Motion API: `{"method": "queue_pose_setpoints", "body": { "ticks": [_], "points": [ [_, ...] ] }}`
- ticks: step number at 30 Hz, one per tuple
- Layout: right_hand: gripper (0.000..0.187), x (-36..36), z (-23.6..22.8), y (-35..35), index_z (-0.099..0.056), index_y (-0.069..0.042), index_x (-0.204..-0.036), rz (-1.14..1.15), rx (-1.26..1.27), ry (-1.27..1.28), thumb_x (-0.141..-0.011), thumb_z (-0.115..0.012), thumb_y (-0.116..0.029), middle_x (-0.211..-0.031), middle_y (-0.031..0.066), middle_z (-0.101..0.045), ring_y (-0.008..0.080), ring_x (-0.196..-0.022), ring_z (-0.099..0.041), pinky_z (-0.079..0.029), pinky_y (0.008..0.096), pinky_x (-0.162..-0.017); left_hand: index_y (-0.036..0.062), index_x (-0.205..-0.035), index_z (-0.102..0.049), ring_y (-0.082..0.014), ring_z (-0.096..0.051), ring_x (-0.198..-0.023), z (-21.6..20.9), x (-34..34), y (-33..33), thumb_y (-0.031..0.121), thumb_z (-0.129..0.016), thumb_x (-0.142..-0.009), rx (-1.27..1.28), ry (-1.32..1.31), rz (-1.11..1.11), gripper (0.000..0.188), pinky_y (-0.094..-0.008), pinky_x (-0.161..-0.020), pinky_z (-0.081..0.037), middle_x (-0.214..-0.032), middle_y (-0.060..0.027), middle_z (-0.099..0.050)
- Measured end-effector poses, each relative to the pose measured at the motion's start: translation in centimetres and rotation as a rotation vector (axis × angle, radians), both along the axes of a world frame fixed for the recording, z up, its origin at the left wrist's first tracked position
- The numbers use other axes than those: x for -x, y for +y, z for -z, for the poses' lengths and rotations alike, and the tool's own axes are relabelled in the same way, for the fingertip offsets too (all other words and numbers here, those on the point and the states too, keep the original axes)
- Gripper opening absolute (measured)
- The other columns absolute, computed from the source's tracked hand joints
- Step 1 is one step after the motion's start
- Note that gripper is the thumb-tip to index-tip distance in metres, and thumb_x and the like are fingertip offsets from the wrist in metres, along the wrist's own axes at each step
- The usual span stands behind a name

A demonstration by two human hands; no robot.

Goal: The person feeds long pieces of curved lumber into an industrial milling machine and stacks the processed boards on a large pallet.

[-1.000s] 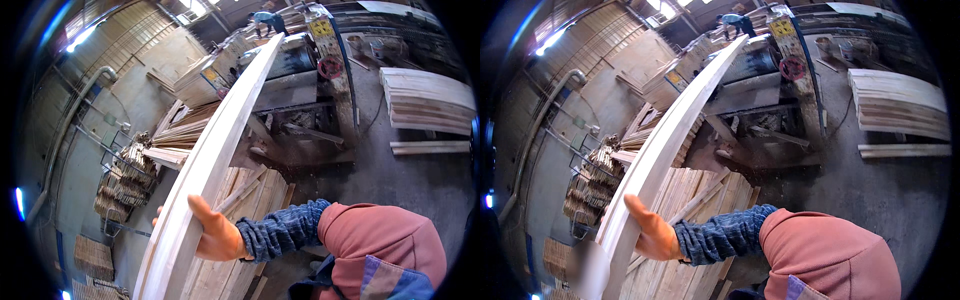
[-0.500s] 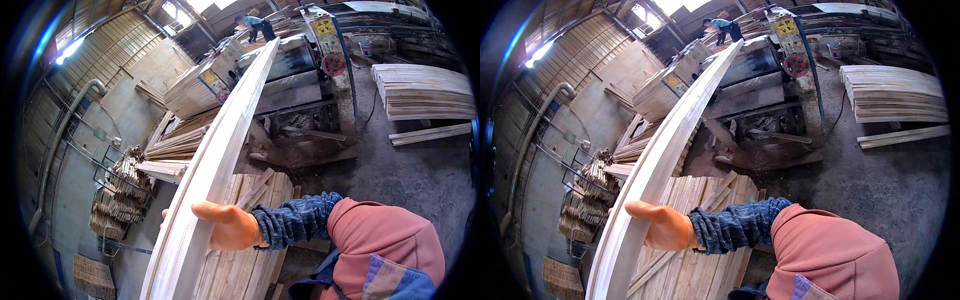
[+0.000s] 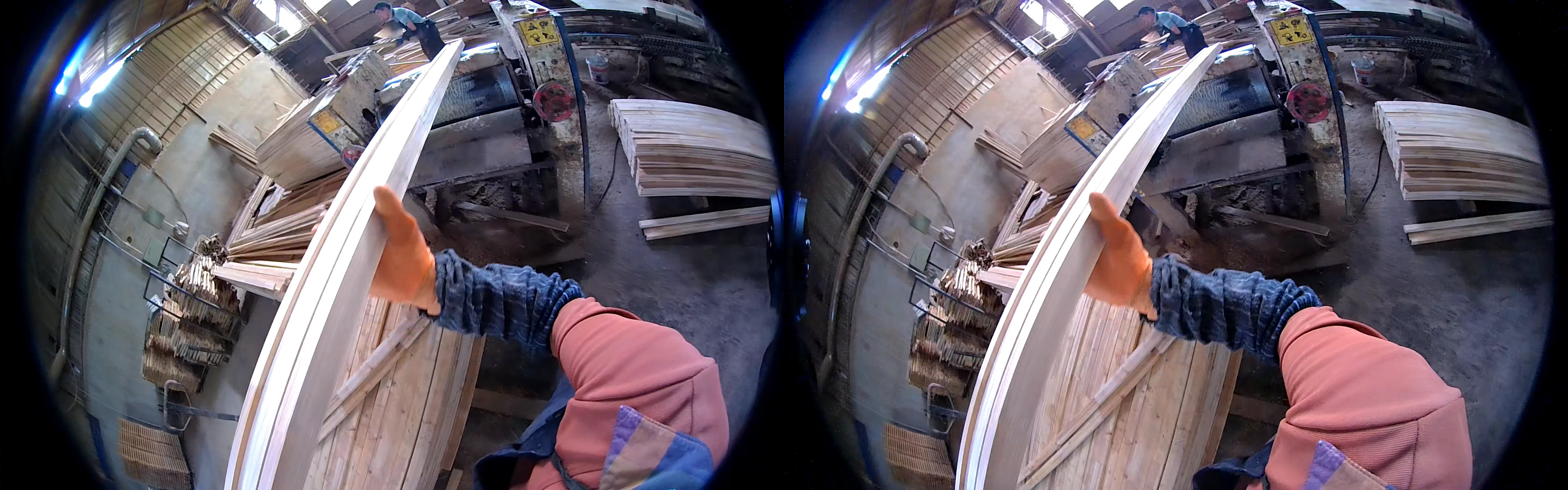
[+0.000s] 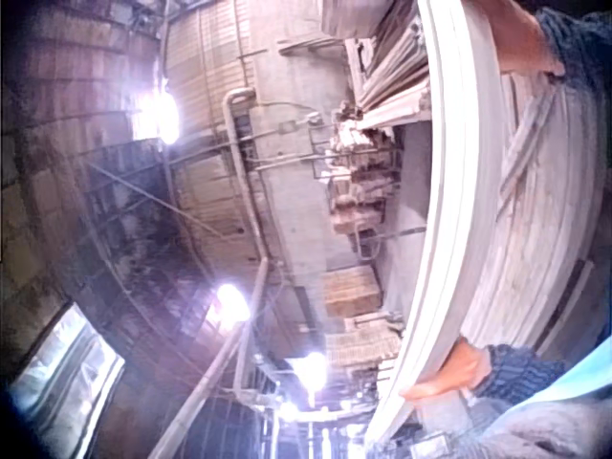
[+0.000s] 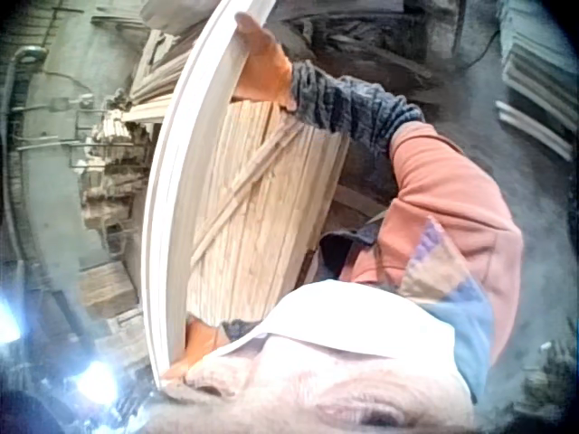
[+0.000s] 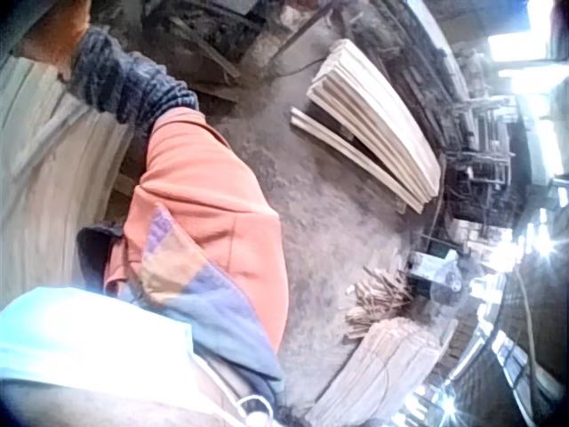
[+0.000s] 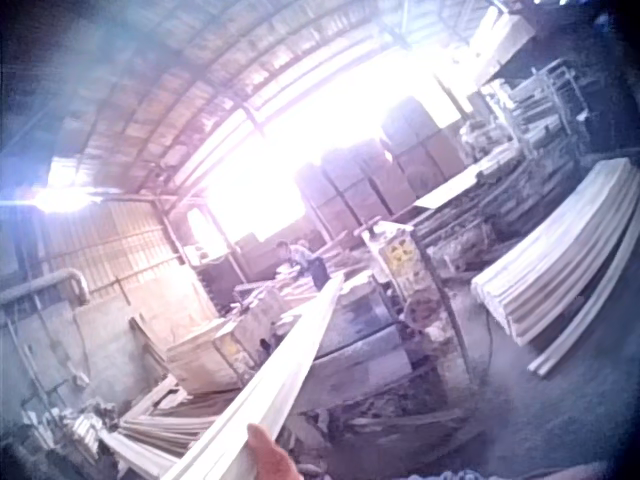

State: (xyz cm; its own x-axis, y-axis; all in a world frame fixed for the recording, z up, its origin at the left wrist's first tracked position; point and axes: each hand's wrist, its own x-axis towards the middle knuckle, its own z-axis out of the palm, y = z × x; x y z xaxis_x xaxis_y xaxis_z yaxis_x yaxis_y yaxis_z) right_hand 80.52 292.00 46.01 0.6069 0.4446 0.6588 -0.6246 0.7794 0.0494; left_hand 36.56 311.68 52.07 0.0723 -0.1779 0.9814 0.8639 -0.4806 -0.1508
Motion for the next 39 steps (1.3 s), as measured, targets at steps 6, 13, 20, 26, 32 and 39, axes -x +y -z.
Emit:
{"method": "queue_pose_setpoints", "body": {
  "ticks": [6,13,20,26,32,39],
  "points": [
    [0.073,-8.3,1.4,-1.2,-0.054,-0.008,-0.139,0.052,-0.011,0.017,-0.093,-0.073,-0.061,-0.135,0.0198,-0.063,0.0356,-0.128,-0.063,-0.049,0.0592,-0.112,-0.0023,-0.159,-0.024,-0.0375,-0.070,-0.108,3.7,-24.4,-10.4,0.014,-0.083,-0.091,0.334,-1.052,1.951,0.091,-0.0498,-0.099,-0.056,-0.126,-0.0234,-0.066],
    [0.096,-15.2,-2.8,-7.7,-0.056,0.000,-0.139,0.434,0.402,-0.081,-0.084,-0.069,-0.077,-0.132,0.0188,-0.064,0.0338,-0.124,-0.062,-0.046,0.0501,-0.114,-0.0010,-0.155,-0.038,-0.0328,-0.051,-0.136,4.6,-47.2,-21.4,0.047,-0.058,-0.103,1.167,-0.046,1.708,0.073,-0.0487,-0.115,-0.043,-0.149,-0.0213,-0.050],
    [0.072,-41.4,7.1,-12.9,-0.039,-0.031,-0.162,0.974,0.089,-0.697,-0.099,-0.070,-0.048,-0.163,0.0297,-0.040,0.0465,-0.149,-0.042,-0.046,0.0536,-0.118,-0.0076,-0.144,-0.050,-0.0358,-0.062,-0.120,7.2,-38.4,-15.3,0.040,-0.072,-0.102,0.676,-0.436,0.927,0.068,-0.0475,-0.102,-0.050,-0.136,-0.0270,-0.058],
    [0.094,-48.4,9.8,-16.5,-0.018,-0.012,-0.168,0.388,0.385,-0.240,-0.099,-0.053,-0.066,-0.167,0.0184,-0.038,0.0343,-0.156,-0.036,-0.038,0.0463,-0.125,0.0010,-0.165,-0.025,-0.0363,-0.041,-0.149,2.5,-22.2,-10.9,0.063,-0.051,-0.104,0.700,-0.489,1.081,0.091,-0.0498,-0.124,-0.034,-0.167,-0.0225,-0.032],
    [0.100,-49.6,8.7,-18.3,-0.019,-0.011,-0.168,0.474,0.414,-0.287,-0.096,-0.054,-0.072,-0.165,0.0209,-0.040,0.0351,-0.153,-0.039,-0.038,0.0471,-0.125,0.0008,-0.165,-0.030,-0.0333,-0.034,-0.155,1.8,-29.1,-10.8,0.083,-0.033,-0.099,1.150,-0.298,1.359,0.106,-0.0488,-0.129,-0.024,-0.167,-0.0206,-0.038],
    [0.085,-37.2,5.8,-13.1,-0.029,-0.011,-0.163,0.392,0.292,-0.209,-0.100,-0.065,-0.056,-0.151,0.0275,-0.053,0.0356,-0.143,-0.053,-0.047,0.0499,-0.118,0.0010,-0.165,-0.030,-0.0318,-0.042,-0.150,3.4,-34.6,-11.8,0.080,-0.038,-0.099,1.151,-0.216,1.397,0.103,-0.0491,-0.126,-0.031,-0.162,-0.0197,-0.044]
  ]
}}
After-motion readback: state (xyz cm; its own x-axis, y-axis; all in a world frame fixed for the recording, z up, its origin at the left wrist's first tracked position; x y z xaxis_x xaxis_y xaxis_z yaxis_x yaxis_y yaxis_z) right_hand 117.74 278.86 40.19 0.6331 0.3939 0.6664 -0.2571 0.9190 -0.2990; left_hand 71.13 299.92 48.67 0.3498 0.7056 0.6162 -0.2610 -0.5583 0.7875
